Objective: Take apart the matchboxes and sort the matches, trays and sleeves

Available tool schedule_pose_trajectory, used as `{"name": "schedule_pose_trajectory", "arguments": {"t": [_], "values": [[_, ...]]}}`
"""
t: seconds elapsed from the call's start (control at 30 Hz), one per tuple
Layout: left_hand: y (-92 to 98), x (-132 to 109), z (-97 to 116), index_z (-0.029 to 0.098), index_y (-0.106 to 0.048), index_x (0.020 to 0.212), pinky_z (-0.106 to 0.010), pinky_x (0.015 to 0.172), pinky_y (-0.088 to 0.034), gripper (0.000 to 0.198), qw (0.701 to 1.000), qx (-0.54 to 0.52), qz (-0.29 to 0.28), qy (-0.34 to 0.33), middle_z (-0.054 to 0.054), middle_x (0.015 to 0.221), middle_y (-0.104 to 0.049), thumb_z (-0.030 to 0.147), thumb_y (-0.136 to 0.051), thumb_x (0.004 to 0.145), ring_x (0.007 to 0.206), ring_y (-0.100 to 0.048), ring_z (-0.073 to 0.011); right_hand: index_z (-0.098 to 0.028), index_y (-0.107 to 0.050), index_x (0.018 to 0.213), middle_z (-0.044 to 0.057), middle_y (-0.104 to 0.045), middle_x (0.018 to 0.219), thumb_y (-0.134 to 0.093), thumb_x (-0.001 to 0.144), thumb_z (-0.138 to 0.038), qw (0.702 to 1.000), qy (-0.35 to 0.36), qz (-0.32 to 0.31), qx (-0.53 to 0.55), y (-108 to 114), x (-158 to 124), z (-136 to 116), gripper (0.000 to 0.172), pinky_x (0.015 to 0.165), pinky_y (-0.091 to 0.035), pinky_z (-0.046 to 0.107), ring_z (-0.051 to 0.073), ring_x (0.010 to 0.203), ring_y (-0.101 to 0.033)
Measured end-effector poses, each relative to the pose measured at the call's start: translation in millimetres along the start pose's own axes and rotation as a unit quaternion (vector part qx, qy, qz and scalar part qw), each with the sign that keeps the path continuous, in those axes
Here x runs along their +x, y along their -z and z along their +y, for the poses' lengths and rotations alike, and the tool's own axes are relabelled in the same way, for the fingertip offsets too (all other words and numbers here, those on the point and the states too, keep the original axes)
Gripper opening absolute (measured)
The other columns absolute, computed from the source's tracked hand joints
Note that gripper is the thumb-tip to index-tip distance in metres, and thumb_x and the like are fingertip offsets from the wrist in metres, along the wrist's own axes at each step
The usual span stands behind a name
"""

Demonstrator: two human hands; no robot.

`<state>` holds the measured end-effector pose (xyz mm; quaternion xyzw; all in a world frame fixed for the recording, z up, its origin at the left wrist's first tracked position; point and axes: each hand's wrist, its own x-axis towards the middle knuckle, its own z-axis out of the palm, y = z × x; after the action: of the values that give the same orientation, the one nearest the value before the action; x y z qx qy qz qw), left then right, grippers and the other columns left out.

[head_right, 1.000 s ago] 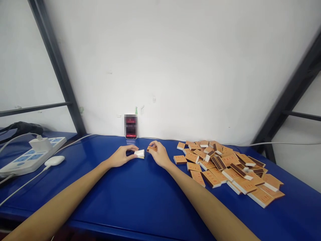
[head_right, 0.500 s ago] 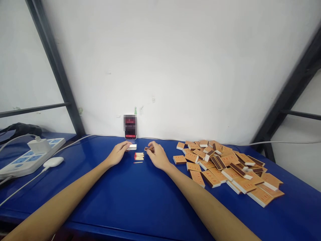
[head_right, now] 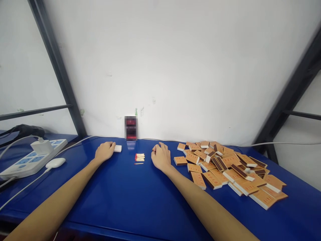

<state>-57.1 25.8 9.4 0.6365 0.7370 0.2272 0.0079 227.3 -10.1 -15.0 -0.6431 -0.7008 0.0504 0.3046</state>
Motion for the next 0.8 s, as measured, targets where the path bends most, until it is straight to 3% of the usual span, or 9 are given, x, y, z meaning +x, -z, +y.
{"name": "schedule_pose_trajectory", "arguments": {"t": [0.1, 0.27, 0.43, 0.6, 0.7, 0.8], "values": [[2.3, 2.4, -7.9, 0.018, -0.072, 0.09, -0.04, 0.078, -0.047, 0.045, 1.0, 0.024, 0.001, 0.013, -0.017, 0.1, -0.073, 0.037, -0.032, 0.094, 0.098, -0.067, -0.0347, -0.02, -0.068, 0.096, 0.012, -0.052, 0.138, -0.05, 0.086, -0.017, 0.999, 0.026, 0.013, -0.021, 0.8, -3.9, -2.3, 0.021, 0.098, -0.035, 0.042, 0.03, 0.13, -0.041], [3.1, 1.0, -8.0, 0.019, -0.069, 0.111, -0.043, 0.084, -0.048, 0.044, 0.999, 0.032, 0.031, 0.001, -0.016, 0.111, -0.069, 0.037, -0.032, 0.094, 0.106, -0.062, -0.0344, -0.022, -0.07, 0.105, 0.012, -0.061, 0.116, -0.048, 0.086, -0.017, 0.991, 0.107, 0.022, -0.073, 2.4, -7.6, -5.8, 0.029, 0.091, -0.037, 0.041, 0.027, 0.109, -0.05], [0.1, -4.5, -1.2, 0.023, -0.07, 0.11, -0.046, 0.092, -0.045, 0.041, 0.997, 0.039, 0.037, -0.051, -0.014, 0.115, -0.064, 0.043, -0.038, 0.093, 0.112, -0.055, -0.0335, -0.022, -0.069, 0.103, 0.011, -0.063, 0.113, -0.048, 0.088, -0.022, 0.991, 0.093, 0.014, -0.098, 1.2, -7.5, -6.2, 0.026, 0.089, -0.037, 0.042, 0.028, 0.106, -0.051], [-2.9, -5.9, -1.8, 0.026, -0.074, 0.103, -0.053, 0.093, -0.04, 0.04, 0.995, 0.059, 0.021, -0.08, -0.014, 0.109, -0.065, 0.044, -0.04, 0.091, 0.111, -0.052, -0.0363, -0.02, -0.068, 0.105, 0.012, -0.061, 0.126, -0.046, 0.09, -0.024, 0.992, 0.082, -0.009, -0.096, -1.2, -6.9, -4.5, 0.027, 0.1, -0.034, 0.046, 0.029, 0.119, -0.05], [-3.4, -4.3, -5.8, 0.026, -0.075, 0.103, -0.054, 0.093, -0.039, 0.039, 0.995, 0.061, 0.02, -0.08, -0.014, 0.11, -0.065, 0.043, -0.042, 0.091, 0.111, -0.051, -0.0368, -0.018, -0.066, 0.113, 0.013, -0.05, 0.144, -0.047, 0.088, -0.022, 0.991, 0.092, 0.002, -0.097, -0.6, -7.8, -4.7, 0.032, 0.11, -0.026, 0.05, 0.031, 0.138, -0.034], [-4.0, -2.6, -9.2, 0.025, -0.073, 0.109, -0.054, 0.092, -0.04, 0.039, 0.995, 0.063, 0.018, -0.079, -0.016, 0.113, -0.064, 0.036, -0.041, 0.091, 0.113, -0.05, -0.0372, -0.018, -0.064, 0.118, 0.014, -0.047, 0.148, -0.046, 0.087, -0.021, 0.99, 0.104, 0.007, -0.099, 1.7, -8.7, -5.7, 0.035, 0.105, -0.032, 0.049, 0.031, 0.137, -0.036]]}}
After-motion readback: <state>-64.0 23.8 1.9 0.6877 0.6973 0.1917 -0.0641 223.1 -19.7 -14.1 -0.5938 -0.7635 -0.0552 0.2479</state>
